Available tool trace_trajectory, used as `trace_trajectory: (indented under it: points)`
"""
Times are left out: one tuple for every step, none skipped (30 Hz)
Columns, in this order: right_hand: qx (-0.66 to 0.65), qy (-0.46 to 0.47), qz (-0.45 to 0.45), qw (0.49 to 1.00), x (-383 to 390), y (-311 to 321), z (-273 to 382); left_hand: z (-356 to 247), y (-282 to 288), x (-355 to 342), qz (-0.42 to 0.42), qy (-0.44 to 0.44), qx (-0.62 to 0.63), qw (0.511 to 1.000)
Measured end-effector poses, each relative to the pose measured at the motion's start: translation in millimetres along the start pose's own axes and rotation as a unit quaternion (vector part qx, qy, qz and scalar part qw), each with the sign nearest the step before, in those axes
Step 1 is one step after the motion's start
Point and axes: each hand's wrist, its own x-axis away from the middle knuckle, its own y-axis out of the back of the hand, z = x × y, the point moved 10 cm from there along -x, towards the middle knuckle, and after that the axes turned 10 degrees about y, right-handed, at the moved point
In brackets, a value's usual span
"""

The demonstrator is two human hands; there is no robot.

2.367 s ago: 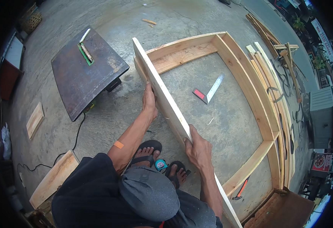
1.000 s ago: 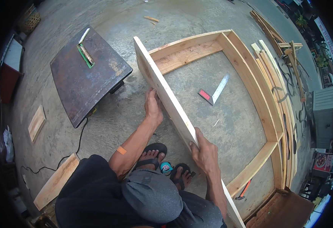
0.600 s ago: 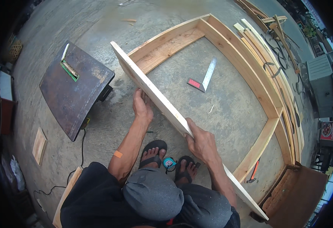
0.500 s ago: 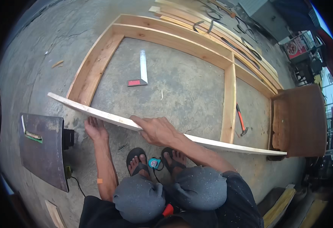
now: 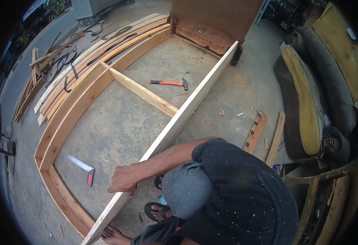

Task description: The person measures and marks a long wooden plank using a tape measure and pencil, then uses a table saw to cut the plank into smaller pieces. The person also uses a try square to ensure accurate cuts and places the cut pieces into a wooden frame.

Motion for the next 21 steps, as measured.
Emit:
trace_trajectory:
  points:
    - [-0.003,-0.006,0.006,1.0,2.6,-0.2,-1.9,3.0,3.7,-4.0,-0.013,0.011,0.028,0.999]
    - [-0.004,-0.01,0.013,1.0,4.8,0.0,-4.2,7.2,6.0,-6.4,-0.026,0.021,0.058,0.998]
    - [0.008,-0.005,0.012,1.0,6.6,1.5,-5.0,10.4,9.3,-7.8,-0.039,0.031,0.087,0.995]
    - [0.02,0.0,0.012,1.0,8.7,2.6,-5.3,13.2,7.6,-9.7,-0.033,0.043,0.077,0.996]
    - [0.031,0.007,0.011,0.999,9.4,2.3,-5.6,16.4,-2.0,-3.8,-0.027,0.053,0.065,0.996]
    - [0.023,-0.002,0.018,1.0,13.1,2.3,-9.4,16.9,-10.5,5.1,-0.023,0.061,0.052,0.997]
    - [0.01,-0.006,0.023,1.0,17.0,2.9,-12.0,14.5,-20.9,23.1,-0.027,0.06,0.053,0.996]
    - [-0.001,-0.009,0.027,1.0,20.5,3.7,-14.0,18.0,-37.8,46.2,-0.029,0.059,0.055,0.996]
    - [-0.007,-0.008,0.022,1.0,23.7,7.0,-15.6,20.0,-45.0,58.8,-0.03,0.062,0.061,0.996]
    - [-0.013,-0.008,0.016,1.0,26.3,10.0,-16.5,18.5,-38.6,48.4,-0.022,0.068,0.064,0.995]
    - [-0.017,-0.012,0.012,1.0,31.8,12.1,-19.4,19.4,-41.0,51.7,-0.024,0.076,0.078,0.994]
    - [-0.026,-0.024,0.006,0.999,36.7,15.6,-19.9,21.0,-44.7,54.8,-0.025,0.084,0.091,0.992]
    - [-0.024,-0.02,0.018,0.999,36.1,12.3,-20.7,20.7,-47.0,57.2,-0.026,0.092,0.104,0.99]
    - [-0.023,-0.016,0.029,0.999,33.9,9.4,-20.9,15.0,-50.1,59.8,-0.031,0.088,0.093,0.991]
    - [-0.023,-0.012,0.039,0.999,32.7,5.9,-20.8,12.6,-52.4,62.9,-0.035,0.087,0.091,0.991]
    - [-0.03,-0.016,0.029,0.999,33.6,5.4,-21.9,12.6,-56.6,64.5,-0.039,0.087,0.089,0.991]
    - [-0.035,-0.016,0.022,0.999,34.3,8.6,-20.4,12.3,-58.8,68.3,-0.045,0.085,0.09,0.991]
    - [-0.041,-0.017,0.014,0.999,33.7,11.0,-19.1,12.1,-59.5,66.6,-0.035,0.086,0.092,0.991]
    - [-0.041,-0.025,0.02,0.999,31.6,9.3,-19.6,10.5,-58.3,63.7,-0.031,0.083,0.092,0.992]
    - [-0.039,-0.033,0.027,0.998,30.9,8.1,-20.2,10.6,-57.4,60.9,-0.027,0.082,0.094,0.992]
    - [-0.037,-0.042,0.034,0.998,30.3,7.0,-20.7,10.2,-55.7,57.1,-0.022,0.081,0.096,0.992]
